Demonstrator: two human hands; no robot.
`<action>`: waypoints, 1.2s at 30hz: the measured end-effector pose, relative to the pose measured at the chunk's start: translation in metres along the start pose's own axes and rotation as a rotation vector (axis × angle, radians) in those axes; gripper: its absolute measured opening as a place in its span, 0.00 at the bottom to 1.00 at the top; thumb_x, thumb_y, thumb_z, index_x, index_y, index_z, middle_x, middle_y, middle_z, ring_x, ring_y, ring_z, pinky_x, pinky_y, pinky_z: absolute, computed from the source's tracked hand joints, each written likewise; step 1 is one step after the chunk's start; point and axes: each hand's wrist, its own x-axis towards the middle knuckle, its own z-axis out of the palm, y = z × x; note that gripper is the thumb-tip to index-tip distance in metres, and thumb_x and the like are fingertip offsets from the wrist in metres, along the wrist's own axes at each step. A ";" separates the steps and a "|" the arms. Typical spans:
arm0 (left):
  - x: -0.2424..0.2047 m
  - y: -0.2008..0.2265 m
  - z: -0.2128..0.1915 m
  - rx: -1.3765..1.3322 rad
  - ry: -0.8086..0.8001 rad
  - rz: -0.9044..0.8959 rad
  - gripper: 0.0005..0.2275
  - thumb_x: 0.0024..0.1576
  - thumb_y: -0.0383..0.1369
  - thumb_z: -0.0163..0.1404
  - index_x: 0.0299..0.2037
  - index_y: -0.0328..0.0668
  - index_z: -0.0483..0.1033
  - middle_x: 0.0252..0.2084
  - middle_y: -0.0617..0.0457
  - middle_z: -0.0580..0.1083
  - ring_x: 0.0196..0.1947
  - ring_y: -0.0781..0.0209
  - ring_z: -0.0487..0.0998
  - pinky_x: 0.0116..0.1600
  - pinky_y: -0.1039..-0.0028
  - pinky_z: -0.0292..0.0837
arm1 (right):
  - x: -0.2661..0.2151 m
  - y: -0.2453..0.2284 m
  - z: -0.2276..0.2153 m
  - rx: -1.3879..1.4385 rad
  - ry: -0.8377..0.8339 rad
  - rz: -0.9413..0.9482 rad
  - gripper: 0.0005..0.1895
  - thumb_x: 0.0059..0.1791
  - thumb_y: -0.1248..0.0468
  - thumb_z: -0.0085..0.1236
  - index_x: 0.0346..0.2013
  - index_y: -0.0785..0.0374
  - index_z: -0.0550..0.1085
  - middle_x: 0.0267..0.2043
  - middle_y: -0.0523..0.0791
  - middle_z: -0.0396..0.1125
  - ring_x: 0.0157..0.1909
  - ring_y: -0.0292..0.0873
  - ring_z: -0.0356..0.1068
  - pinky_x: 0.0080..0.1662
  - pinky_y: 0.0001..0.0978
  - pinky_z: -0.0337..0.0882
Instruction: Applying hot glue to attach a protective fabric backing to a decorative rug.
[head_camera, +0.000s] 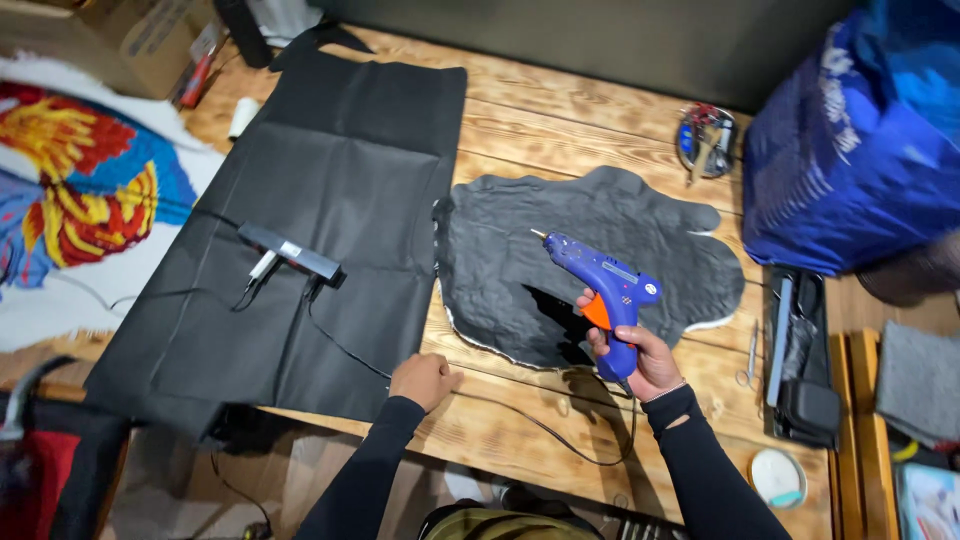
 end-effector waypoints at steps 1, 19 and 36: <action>0.002 0.010 -0.011 0.009 -0.010 0.020 0.19 0.48 0.50 0.62 0.27 0.40 0.82 0.31 0.45 0.81 0.37 0.48 0.80 0.45 0.59 0.75 | -0.007 0.002 0.003 0.001 0.009 -0.022 0.36 0.52 0.71 0.58 0.73 0.69 0.56 0.69 0.53 0.59 0.54 0.45 0.71 0.50 0.31 0.74; 0.152 0.023 -0.045 0.171 -0.225 0.481 0.05 0.52 0.35 0.61 0.33 0.47 0.86 0.36 0.47 0.81 0.40 0.50 0.81 0.49 0.61 0.75 | -0.113 0.029 -0.008 0.015 0.379 -0.478 0.43 0.40 0.83 0.50 0.71 0.73 0.56 0.69 0.56 0.58 0.69 0.51 0.62 0.74 0.40 0.58; 0.132 0.096 -0.005 0.156 -0.528 0.691 0.09 0.44 0.31 0.61 0.35 0.43 0.83 0.32 0.51 0.82 0.36 0.54 0.82 0.44 0.66 0.75 | -0.136 0.042 -0.029 0.172 0.284 -0.437 0.33 0.55 0.65 0.52 0.74 0.68 0.55 0.60 0.55 0.62 0.44 0.46 0.64 0.43 0.34 0.69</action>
